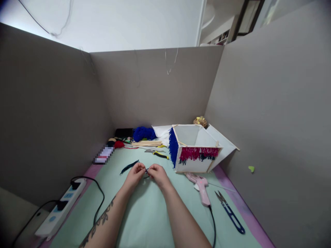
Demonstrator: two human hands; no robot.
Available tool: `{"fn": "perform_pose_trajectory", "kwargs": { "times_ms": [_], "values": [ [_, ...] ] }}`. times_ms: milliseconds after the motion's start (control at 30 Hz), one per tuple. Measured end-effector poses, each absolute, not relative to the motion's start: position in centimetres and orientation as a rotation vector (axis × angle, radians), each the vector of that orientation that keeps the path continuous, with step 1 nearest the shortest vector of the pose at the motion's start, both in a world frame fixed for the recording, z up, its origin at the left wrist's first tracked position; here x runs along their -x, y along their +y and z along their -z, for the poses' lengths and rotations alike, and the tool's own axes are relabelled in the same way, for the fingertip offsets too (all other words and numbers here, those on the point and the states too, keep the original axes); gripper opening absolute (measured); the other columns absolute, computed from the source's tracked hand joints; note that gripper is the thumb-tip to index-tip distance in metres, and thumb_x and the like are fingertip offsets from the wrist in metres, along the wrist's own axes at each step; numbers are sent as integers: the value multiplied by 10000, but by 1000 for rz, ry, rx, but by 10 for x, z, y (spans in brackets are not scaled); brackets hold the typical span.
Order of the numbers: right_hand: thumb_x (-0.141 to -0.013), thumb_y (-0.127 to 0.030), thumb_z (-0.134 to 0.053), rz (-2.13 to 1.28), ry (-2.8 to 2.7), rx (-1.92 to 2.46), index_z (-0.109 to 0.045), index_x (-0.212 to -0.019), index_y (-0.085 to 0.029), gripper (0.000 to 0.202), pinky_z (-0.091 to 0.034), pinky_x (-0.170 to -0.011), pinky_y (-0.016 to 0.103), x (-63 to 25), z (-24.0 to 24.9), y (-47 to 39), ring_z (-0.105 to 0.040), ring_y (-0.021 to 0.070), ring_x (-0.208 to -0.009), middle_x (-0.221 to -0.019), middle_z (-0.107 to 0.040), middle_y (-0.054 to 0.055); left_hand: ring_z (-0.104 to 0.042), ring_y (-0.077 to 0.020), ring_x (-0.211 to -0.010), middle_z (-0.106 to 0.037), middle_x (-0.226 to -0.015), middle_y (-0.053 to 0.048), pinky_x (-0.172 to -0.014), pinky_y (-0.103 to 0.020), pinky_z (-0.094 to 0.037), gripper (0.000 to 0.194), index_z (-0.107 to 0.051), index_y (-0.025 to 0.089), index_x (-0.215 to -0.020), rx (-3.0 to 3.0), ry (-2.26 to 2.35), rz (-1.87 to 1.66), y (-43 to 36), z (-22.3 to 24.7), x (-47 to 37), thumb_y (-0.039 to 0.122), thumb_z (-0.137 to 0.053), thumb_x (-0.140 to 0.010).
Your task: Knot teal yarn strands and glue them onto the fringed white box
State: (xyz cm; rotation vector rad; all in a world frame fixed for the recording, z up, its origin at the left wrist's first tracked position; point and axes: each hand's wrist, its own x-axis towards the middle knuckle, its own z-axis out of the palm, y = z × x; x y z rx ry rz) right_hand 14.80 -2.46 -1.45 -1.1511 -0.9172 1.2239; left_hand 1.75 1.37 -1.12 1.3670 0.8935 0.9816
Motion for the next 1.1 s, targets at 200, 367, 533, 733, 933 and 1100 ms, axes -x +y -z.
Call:
{"fn": "perform_pose_trajectory", "kwargs": {
  "times_ms": [200,367,533,733,933,1100],
  "values": [
    [-593,-197,-599,-1003,-1033,1197,-490,-574,-177,113,-318,-522,215,-150,19,-25,-424,89,-500,-510,-504,-55,-423,-62,-495,-480,-603,52,-481,-188,-287,279,-509,171,-780,-1281,861,-973,10,6,-16,335,-678,-631],
    [-612,-202,-599,-876,-1030,1218,-477,-604,-186,123,-323,-512,211,-152,18,-23,-421,92,-511,-532,-485,-60,-483,-75,-552,-523,-642,32,-533,-197,-343,294,-513,174,-796,-1291,832,-985,9,9,-18,334,-701,-636],
    [-632,-271,-623,-886,-945,1200,-458,-619,-196,181,-316,-486,212,-150,15,-22,-407,95,-488,-511,-454,-67,-498,-80,-555,-539,-654,25,-565,-216,-390,323,-517,178,-795,-1344,823,-972,11,14,-19,310,-740,-602],
    [-655,-292,-626,-826,-976,1228,-464,-635,-197,188,-338,-507,220,-150,19,-21,-424,105,-518,-544,-460,-57,-488,-78,-563,-532,-659,27,-568,-211,-395,307,-516,174,-805,-1366,829,-980,11,14,-18,254,-733,-603],
    [-702,-239,-577,-606,-1165,1325,-605,-808,-195,118,-432,-638,280,-149,19,-25,-543,161,-643,-684,-599,5,-476,-83,-553,-527,-664,24,-555,-214,-384,272,-515,181,-776,-1398,877,-1015,8,9,-18,279,-708,-612],
    [-755,-188,-517,-425,-1398,1356,-646,-745,-221,133,-429,-731,319,-149,15,-28,-578,200,-768,-775,-648,43,-446,-81,-538,-523,-622,33,-531,-207,-347,185,-530,174,-708,-1503,932,-1044,6,6,-17,228,-684,-621]
  ]
}}
